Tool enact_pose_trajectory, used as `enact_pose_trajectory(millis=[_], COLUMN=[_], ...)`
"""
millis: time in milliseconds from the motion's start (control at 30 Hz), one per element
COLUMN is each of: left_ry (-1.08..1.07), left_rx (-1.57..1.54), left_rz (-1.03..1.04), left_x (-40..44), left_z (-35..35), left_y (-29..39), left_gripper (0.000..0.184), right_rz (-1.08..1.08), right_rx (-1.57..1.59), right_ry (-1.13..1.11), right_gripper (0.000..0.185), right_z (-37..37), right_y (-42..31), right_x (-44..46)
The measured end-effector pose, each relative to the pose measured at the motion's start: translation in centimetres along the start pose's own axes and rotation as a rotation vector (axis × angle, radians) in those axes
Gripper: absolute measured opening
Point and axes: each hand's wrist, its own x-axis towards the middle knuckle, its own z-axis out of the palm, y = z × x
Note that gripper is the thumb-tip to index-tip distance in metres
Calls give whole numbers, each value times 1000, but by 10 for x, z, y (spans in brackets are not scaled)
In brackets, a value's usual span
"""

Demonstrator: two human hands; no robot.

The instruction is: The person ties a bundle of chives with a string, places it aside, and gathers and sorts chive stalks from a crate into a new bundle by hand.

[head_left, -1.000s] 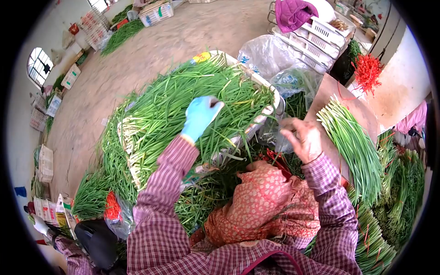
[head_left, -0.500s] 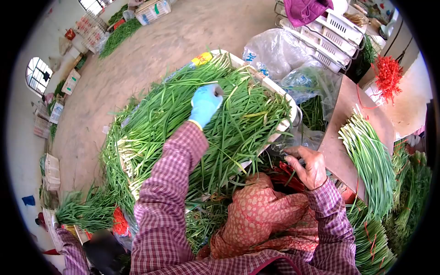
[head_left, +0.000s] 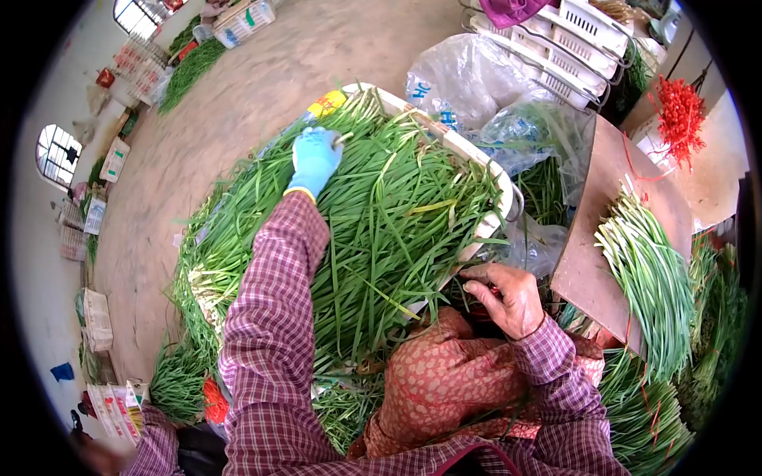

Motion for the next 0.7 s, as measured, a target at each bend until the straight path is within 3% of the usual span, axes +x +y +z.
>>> enact_pose_trajectory(millis=[33,133,333,467,533,700], left_ry=[52,459,255,348,-49,-274], left_rx=[-171,-458,-404,-429,-216,-240], left_rz=[-34,166,185,316,114,4], left_x=[5,-2,-60,-61,-39,-26], left_z=[-3,-20,-49,-38,-31,-7], left_y=[-4,0,53,80,86,81], left_gripper=[25,27,27,38,46,40], right_rz=[9,9,-15,-33,-58,-37], right_rx=[1,23,48,47,26,19], right_ry=[2,5,2,-27,-11,-13], right_gripper=[17,17,15,15,15,14], right_z=[0,3,13,21,18,15], right_y=[2,6,8,4,3,6], right_x=[0,0,5,6,8,6])
